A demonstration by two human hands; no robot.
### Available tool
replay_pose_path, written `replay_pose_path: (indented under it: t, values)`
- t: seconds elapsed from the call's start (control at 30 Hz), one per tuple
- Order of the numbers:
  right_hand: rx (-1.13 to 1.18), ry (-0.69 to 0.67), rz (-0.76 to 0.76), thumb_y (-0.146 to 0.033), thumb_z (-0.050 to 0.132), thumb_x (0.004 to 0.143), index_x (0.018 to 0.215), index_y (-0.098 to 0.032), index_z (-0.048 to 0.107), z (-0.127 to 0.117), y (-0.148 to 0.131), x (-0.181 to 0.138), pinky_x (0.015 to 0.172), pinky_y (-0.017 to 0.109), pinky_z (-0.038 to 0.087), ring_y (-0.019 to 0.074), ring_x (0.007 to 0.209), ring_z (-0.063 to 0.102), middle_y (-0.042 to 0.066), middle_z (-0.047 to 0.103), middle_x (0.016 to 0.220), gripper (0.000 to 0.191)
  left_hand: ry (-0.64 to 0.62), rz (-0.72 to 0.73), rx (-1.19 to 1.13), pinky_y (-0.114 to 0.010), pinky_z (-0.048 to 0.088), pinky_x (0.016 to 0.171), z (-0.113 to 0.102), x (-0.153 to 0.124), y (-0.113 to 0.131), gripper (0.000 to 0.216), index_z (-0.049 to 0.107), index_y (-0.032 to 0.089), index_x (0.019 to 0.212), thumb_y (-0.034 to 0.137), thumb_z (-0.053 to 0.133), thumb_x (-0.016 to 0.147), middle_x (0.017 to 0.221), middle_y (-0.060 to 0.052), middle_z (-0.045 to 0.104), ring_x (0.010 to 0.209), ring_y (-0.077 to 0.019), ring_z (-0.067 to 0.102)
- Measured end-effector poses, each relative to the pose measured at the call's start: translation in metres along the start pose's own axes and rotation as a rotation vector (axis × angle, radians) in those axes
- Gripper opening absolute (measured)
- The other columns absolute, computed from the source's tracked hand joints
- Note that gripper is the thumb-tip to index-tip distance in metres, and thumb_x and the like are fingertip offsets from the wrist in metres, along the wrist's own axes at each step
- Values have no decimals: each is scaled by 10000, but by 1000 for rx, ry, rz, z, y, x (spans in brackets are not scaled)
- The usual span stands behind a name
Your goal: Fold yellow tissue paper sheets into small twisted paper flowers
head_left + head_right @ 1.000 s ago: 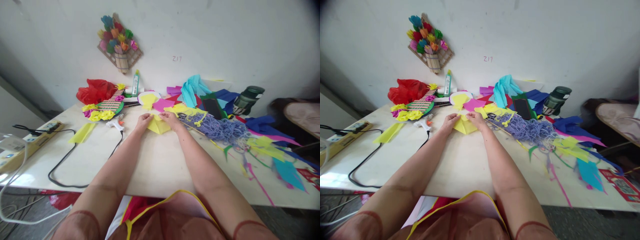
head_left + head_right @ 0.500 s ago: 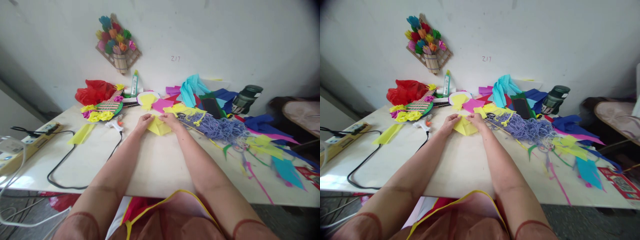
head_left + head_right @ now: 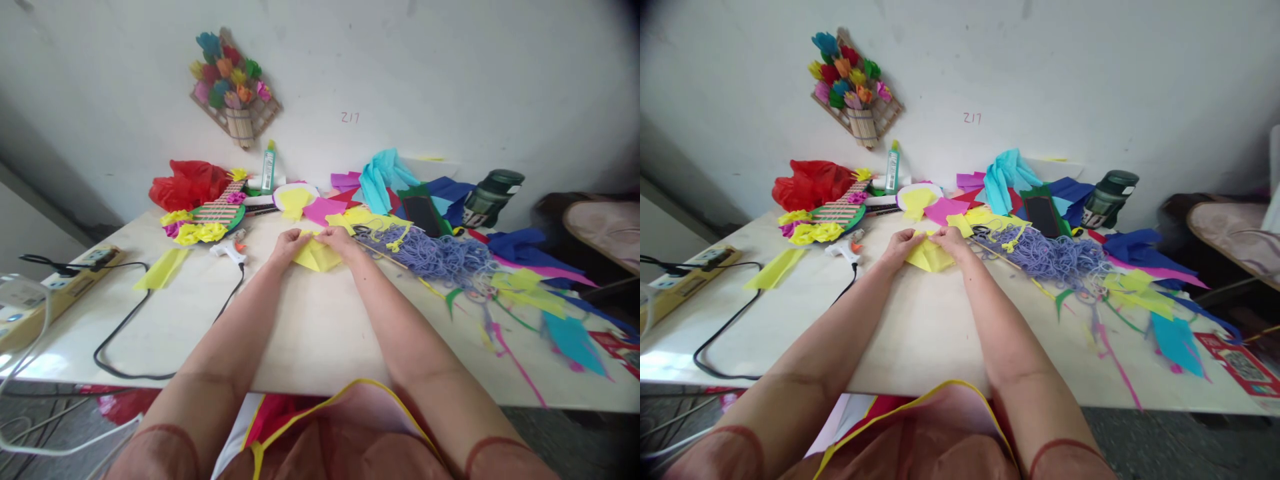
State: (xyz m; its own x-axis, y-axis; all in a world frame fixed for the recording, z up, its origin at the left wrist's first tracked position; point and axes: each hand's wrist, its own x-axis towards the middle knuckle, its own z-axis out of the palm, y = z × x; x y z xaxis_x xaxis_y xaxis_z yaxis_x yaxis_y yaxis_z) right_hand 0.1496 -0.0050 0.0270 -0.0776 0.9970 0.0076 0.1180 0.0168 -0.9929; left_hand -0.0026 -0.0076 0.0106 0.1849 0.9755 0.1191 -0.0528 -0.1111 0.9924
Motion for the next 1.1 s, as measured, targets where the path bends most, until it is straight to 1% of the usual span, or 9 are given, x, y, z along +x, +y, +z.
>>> replay_pose_path:
  t: [0.13, 0.2, 0.27, 0.33, 0.43, 0.67, 0.87, 1.0, 1.1]
  values:
    - [188, -115, 72, -381, 593, 684, 694, -141, 595, -4, 2, 2, 535, 282, 453, 155, 543, 581, 38, 626, 629, 240, 15, 17, -20, -205, 398, 467, 0, 0, 0, 375, 543, 145, 694, 482, 664, 583, 597, 17, 585, 492, -97, 523]
    - [240, -143, 79, -354, 591, 690, 705, -133, 602, -6, 3, 4, 553, 286, 460, 159, 559, 591, 49, 636, 650, 222, 22, 32, -42, -208, 409, 477, -1, 1, -2, 376, 543, 146, 702, 486, 656, 590, 598, 16, 586, 498, -100, 530]
    - [241, -146, 68, -304, 610, 672, 690, -131, 597, -7, 5, 5, 550, 275, 456, 149, 549, 583, 45, 633, 642, 175, 29, 45, -57, -211, 421, 489, -2, 2, -2, 375, 544, 147, 711, 486, 654, 594, 605, 13, 589, 506, -102, 535]
    - [203, -129, 59, -279, 623, 655, 672, -134, 587, -7, 8, 8, 536, 263, 446, 136, 528, 566, 32, 622, 616, 150, 42, 49, -65, -215, 429, 497, -2, 2, -3, 375, 546, 149, 721, 488, 649, 598, 614, 10, 594, 511, -105, 538]
    - [106, -98, 19, -290, 624, 650, 668, -138, 584, -7, 12, 10, 511, 245, 425, 124, 512, 544, 14, 601, 579, 158, 58, 53, -70, -218, 435, 499, -2, 2, -3, 374, 542, 151, 718, 490, 647, 599, 615, 11, 593, 513, -106, 540]
    - [-91, -115, -103, -400, 588, 660, 666, -129, 600, -7, 6, 5, 496, 225, 388, 125, 547, 522, 9, 571, 567, 271, 63, 39, -59, -211, 421, 472, -1, 3, -4, 364, 523, 154, 687, 481, 654, 595, 574, 22, 565, 490, -102, 526]
    - [-161, -84, -149, -392, 597, 621, 629, -136, 562, -5, 5, 3, 475, 213, 362, 96, 502, 463, -23, 507, 540, 258, 45, 25, -35, -198, 396, 444, 0, 1, -1, 358, 518, 152, 668, 477, 651, 598, 563, 26, 559, 464, -90, 506]
    - [-213, -69, -162, -396, 571, 634, 591, -140, 528, -5, 5, 3, 467, 208, 347, 88, 490, 443, -33, 472, 518, 263, 39, 28, -39, -196, 390, 437, -1, 0, 0, 357, 517, 152, 657, 478, 652, 597, 559, 25, 561, 462, -90, 506]
    - [-251, -77, -163, -383, 563, 643, 579, -141, 523, -5, 4, 4, 465, 211, 343, 93, 493, 452, -27, 481, 518, 253, 31, 22, -49, -199, 392, 437, -2, 0, -2, 357, 519, 152, 650, 476, 659, 591, 554, 24, 564, 458, -91, 506]
